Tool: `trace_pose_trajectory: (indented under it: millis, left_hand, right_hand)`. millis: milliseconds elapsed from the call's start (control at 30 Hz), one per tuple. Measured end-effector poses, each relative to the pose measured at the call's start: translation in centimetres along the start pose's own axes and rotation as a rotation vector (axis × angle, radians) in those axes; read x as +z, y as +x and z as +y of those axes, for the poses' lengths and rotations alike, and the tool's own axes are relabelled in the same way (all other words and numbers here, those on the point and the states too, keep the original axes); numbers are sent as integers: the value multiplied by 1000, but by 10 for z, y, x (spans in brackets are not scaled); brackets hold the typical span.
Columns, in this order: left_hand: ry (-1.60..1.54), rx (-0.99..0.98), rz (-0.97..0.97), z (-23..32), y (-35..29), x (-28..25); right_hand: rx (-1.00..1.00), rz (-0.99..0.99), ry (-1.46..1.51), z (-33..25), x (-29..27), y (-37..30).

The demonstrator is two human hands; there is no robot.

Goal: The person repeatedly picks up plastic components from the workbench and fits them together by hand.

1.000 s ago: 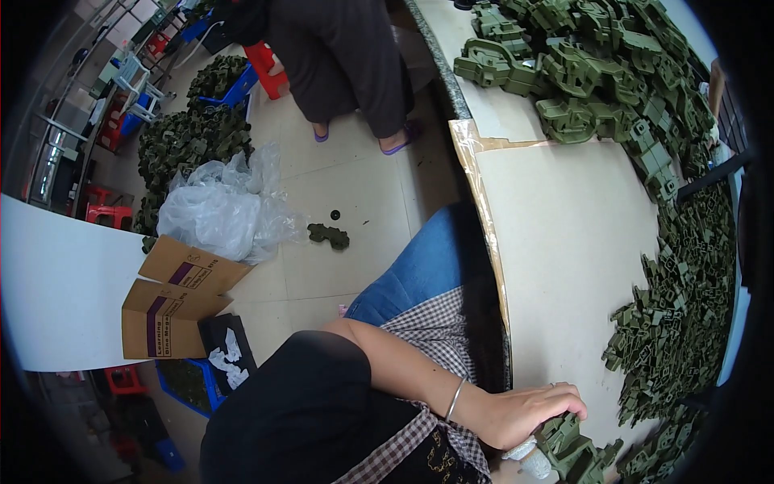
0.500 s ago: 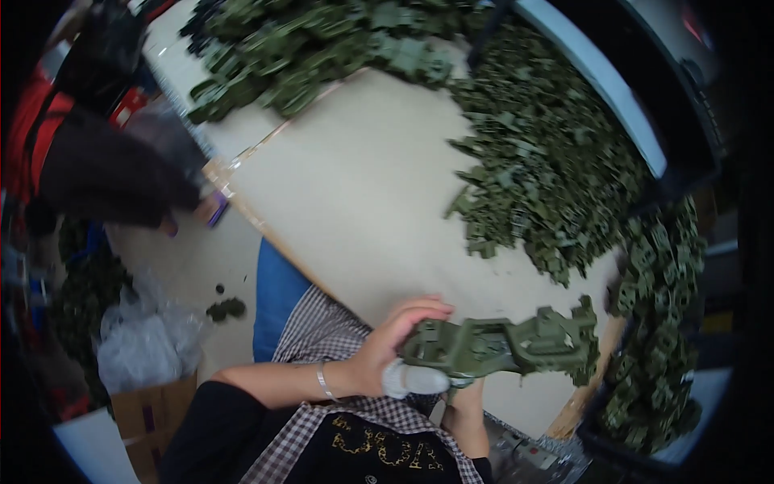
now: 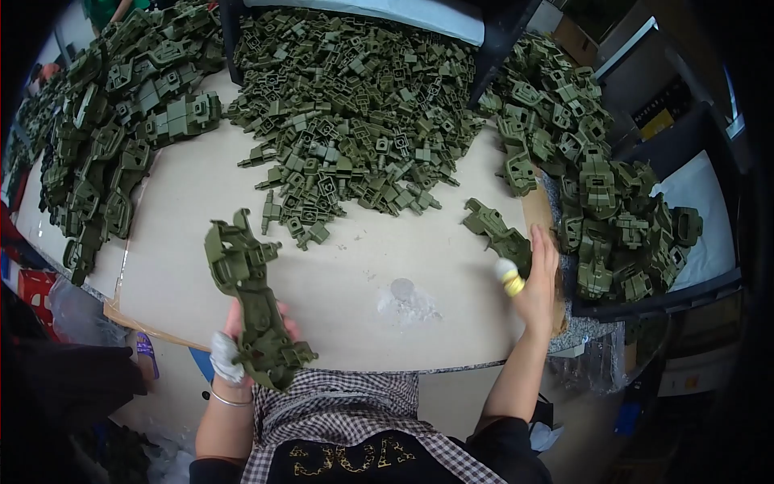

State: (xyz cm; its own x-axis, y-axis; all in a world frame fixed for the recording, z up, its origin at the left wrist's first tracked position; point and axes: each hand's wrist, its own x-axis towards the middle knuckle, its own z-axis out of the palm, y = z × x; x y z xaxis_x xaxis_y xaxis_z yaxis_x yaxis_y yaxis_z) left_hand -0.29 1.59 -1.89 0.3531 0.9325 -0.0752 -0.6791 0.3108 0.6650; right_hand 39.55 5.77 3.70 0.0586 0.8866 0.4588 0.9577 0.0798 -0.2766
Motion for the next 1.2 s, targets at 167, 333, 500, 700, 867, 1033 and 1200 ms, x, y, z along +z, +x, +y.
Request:
trace_pose_trajectory:
  millis: [167,333,500,700,867,1033,1200]
  left_hand:
    - [-98,139,136,9,6,4]
    - [102,115,256,-1,19,12]
    - [10,176,208,-3,28,32]
    - [220,313,290,-1,20,62]
    - [127,343,113,-6,8,45]
    - [233,148,279,-12,6,39]
    - [214,385,214,-10,20,42]
  right_hand:
    - [123,-260,-64,11,19,-15]
    - [204,-144,349,-54,14,-55]
    - [83,-101,958,-147,39,-72]
    - [-206,-179,788,-202,46,-57]
    - [-367,-250,772,-205,41,-60]
    - [-396,-313,746,-202,48,-61]
    - [-340,-454,912,-197,58,-51]
